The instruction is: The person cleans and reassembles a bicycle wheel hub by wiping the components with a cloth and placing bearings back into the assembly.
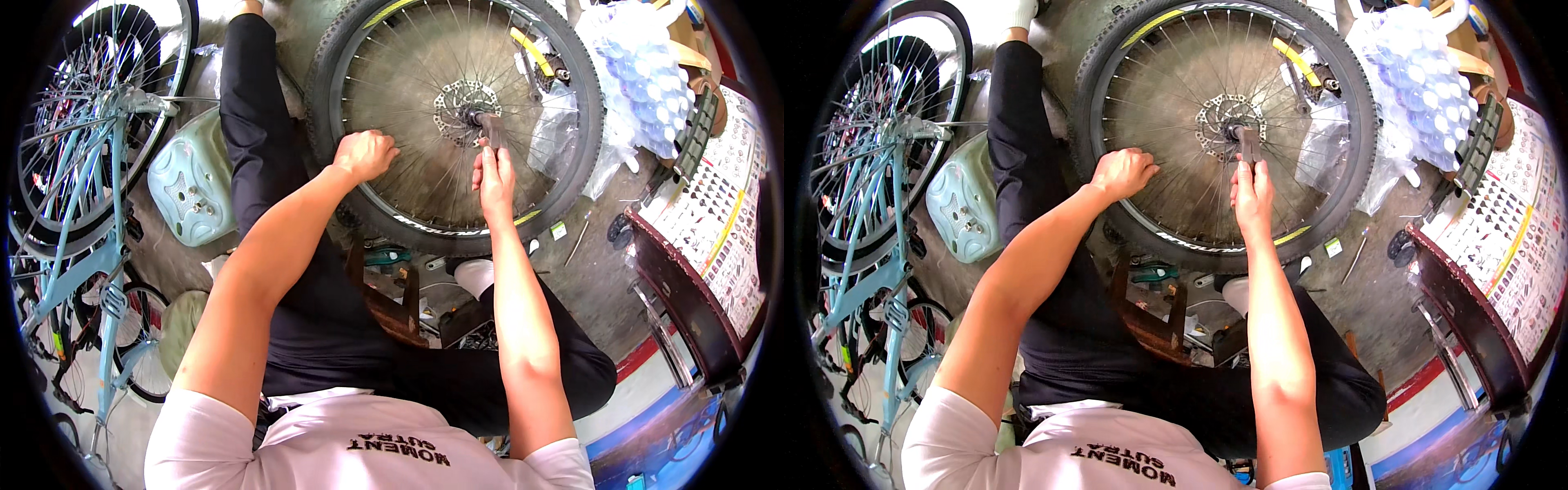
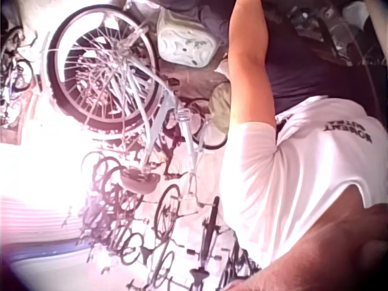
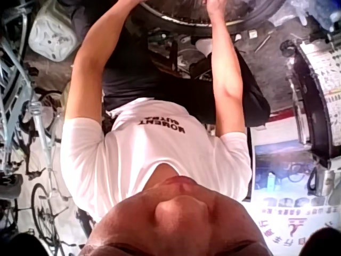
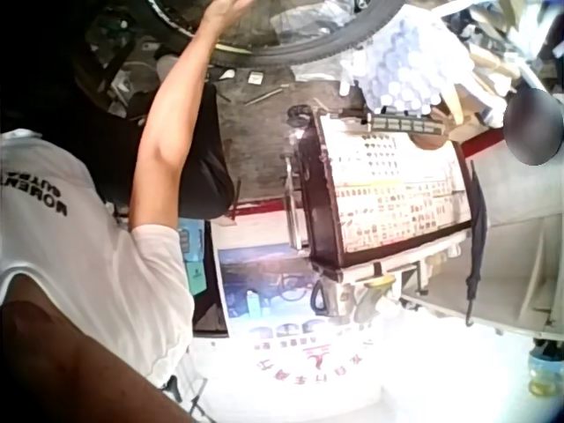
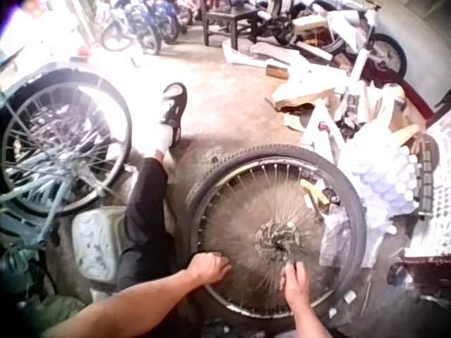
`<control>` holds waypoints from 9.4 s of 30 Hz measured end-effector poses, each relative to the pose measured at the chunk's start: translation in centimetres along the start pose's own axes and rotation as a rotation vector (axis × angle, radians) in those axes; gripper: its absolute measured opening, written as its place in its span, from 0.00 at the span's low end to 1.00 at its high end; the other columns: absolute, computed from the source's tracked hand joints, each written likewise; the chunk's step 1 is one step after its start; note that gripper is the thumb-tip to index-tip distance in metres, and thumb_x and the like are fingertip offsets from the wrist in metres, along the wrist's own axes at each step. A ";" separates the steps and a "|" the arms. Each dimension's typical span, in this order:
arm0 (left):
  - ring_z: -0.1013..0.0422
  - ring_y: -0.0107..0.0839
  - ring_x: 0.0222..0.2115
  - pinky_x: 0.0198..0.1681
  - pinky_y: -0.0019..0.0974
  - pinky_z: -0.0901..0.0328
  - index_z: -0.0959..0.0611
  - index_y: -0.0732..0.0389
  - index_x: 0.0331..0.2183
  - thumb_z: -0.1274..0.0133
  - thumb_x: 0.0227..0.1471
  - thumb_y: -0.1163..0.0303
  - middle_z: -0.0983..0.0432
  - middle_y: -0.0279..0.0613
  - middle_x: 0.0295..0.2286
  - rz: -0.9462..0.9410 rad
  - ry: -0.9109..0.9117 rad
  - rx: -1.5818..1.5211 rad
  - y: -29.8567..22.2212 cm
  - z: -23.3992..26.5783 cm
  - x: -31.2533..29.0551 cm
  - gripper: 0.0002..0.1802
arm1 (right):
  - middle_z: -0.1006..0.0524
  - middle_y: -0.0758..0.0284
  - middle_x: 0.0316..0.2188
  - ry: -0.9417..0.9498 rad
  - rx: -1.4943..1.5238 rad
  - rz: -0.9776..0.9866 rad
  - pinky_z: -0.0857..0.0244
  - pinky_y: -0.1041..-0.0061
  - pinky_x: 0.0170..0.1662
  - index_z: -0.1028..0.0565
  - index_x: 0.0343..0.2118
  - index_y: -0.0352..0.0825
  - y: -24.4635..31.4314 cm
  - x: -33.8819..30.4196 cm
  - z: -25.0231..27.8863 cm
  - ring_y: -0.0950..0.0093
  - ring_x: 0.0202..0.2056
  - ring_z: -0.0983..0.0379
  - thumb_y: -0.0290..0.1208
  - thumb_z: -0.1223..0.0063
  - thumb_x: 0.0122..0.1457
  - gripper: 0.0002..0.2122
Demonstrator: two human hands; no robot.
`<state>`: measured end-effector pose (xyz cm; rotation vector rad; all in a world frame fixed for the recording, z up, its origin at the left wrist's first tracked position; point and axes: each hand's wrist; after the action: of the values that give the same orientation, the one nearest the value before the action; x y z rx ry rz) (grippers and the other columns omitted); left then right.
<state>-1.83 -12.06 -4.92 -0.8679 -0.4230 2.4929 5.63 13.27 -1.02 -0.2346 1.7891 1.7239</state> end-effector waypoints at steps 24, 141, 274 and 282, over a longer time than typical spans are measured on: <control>0.23 0.47 0.33 0.35 0.49 0.28 0.16 0.59 0.29 0.47 0.57 0.58 0.20 0.46 0.29 -0.006 0.000 -0.009 0.0 0.2 -0.3 0.15 | 0.29 0.73 0.25 0.017 -0.023 0.048 0.40 0.83 0.20 0.27 0.46 0.33 0.1 0.0 0.1 0.86 0.20 0.35 0.37 0.55 0.68 0.13; 0.23 0.48 0.33 0.36 0.50 0.29 0.18 0.59 0.29 0.48 0.57 0.58 0.21 0.46 0.30 -0.005 -0.026 -0.019 0.0 -0.1 -0.6 0.15 | 0.30 0.74 0.24 -0.002 -0.094 0.048 0.42 0.83 0.20 0.27 0.47 0.32 0.6 0.5 0.5 0.86 0.19 0.36 0.38 0.57 0.69 0.14; 0.25 0.28 0.38 0.39 0.33 0.28 0.32 0.62 0.58 0.53 0.65 0.63 0.24 0.42 0.44 -0.341 -0.086 -1.611 -29.8 22.1 -15.7 0.24 | 0.29 0.66 0.36 -0.019 -0.468 1.022 0.31 0.72 0.43 0.27 0.48 0.38 29.6 -20.6 9.6 0.72 0.37 0.27 0.21 0.37 0.47 0.23; 0.25 0.28 0.38 0.39 0.33 0.28 0.29 0.62 0.56 0.48 0.63 0.70 0.23 0.41 0.43 -0.356 -0.243 -1.669 -26.5 21.9 -18.0 0.22 | 0.27 0.70 0.29 0.249 -0.143 0.901 0.32 0.77 0.37 0.30 0.51 0.35 26.7 -22.1 5.1 0.79 0.31 0.29 0.22 0.42 0.55 0.19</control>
<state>5.10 -1.91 31.92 -0.7786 -2.5706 1.4506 10.21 14.96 33.66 0.3840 2.1226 2.5238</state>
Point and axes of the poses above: each hand's wrist, its own x-axis towards the middle knuckle, its own z-axis out of the back of the hand, y = z × x
